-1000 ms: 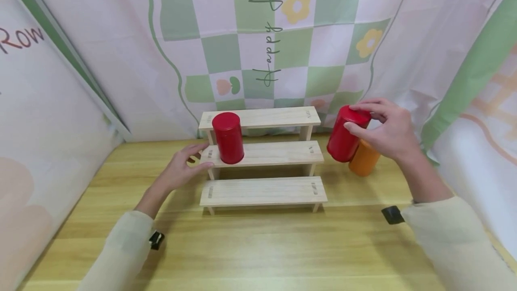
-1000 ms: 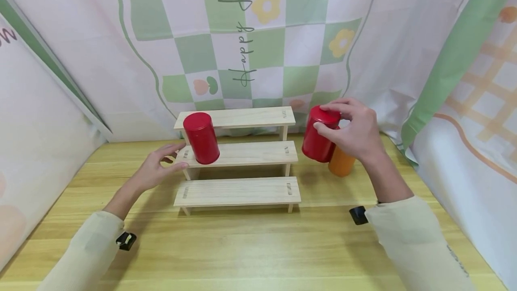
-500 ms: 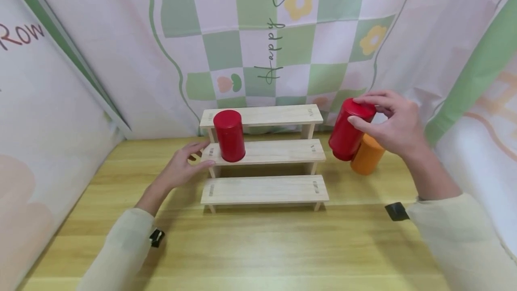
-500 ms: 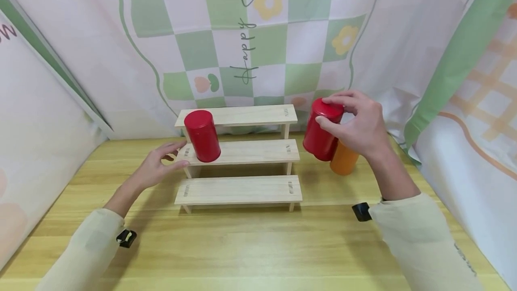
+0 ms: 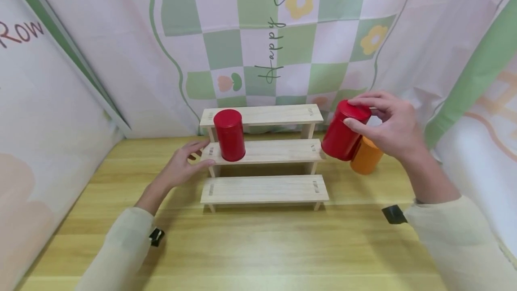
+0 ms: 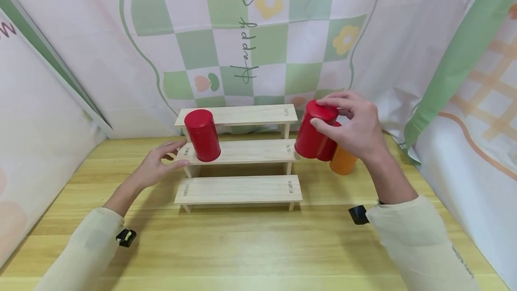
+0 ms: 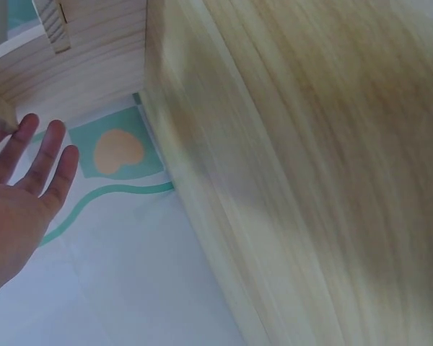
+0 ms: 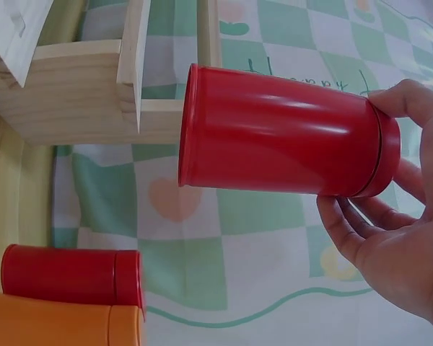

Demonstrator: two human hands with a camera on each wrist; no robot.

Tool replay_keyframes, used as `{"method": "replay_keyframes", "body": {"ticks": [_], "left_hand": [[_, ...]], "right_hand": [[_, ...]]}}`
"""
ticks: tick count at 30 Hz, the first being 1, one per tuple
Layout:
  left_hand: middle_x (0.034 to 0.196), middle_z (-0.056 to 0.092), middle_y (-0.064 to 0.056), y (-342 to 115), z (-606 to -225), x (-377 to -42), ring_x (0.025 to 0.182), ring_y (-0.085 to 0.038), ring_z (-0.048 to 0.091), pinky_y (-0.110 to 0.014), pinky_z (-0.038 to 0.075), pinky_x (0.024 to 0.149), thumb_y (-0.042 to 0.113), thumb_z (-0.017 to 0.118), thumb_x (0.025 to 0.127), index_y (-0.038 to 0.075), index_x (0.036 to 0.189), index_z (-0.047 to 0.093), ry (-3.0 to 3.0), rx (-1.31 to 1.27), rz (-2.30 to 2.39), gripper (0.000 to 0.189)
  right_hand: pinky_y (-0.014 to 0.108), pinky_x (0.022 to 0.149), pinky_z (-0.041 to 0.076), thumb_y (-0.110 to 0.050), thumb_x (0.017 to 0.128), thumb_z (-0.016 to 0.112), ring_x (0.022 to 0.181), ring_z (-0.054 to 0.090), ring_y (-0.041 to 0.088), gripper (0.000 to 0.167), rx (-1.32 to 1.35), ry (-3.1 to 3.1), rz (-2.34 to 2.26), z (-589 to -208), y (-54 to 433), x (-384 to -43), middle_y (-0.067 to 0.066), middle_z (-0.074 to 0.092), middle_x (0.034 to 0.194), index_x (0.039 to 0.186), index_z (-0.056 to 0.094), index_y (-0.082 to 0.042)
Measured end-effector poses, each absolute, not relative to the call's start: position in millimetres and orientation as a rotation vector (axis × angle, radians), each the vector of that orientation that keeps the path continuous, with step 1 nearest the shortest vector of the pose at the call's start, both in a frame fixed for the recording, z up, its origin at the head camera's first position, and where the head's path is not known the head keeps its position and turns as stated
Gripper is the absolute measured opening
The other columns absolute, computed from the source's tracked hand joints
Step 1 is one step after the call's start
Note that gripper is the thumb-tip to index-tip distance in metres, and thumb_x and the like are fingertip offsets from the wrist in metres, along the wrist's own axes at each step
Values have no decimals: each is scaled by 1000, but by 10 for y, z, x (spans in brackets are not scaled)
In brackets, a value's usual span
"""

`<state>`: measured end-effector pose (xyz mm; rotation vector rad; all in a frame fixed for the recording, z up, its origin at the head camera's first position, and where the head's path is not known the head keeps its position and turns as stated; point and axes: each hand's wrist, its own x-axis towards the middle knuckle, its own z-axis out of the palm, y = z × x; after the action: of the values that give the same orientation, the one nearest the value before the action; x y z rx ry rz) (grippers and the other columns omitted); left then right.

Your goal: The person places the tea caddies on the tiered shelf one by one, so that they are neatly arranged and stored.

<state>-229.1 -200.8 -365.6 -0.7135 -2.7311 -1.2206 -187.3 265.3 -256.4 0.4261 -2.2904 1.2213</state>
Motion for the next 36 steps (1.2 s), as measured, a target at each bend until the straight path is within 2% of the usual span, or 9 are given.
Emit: {"method": "replay_keyframes", "body": {"ticks": [7,16,36], "left_hand": [[149,55,-22,-2018,-3665,-2303,115,-36,57,-59,52,95,23,75,96,-1,149,53,-2729,-713,-1227,63],[149,54,-22,-2019,-3660,-2307,116,-36,57,-58,51,95,22,75,96,-1,149,52,-2724,-737,-1209,62],[150,53,-23,-2008,-3633,-2274,116,-36,57,-56,51,95,24,74,97,-1,150,52,-2746,-721,-1206,63]], "right_hand": [[7,80,50,1,86,80,103,61,6,40,452,-2294,1260,-2567,2578,-1871,-10,62,116,125,71,6],[9,81,52,5,85,80,104,62,8,39,509,-2270,1292,-2559,2513,-1867,-8,63,116,123,72,7],[14,76,55,-1,85,81,103,64,13,41,617,-2306,1331,-2578,2178,-1896,12,65,127,125,73,1]]}}
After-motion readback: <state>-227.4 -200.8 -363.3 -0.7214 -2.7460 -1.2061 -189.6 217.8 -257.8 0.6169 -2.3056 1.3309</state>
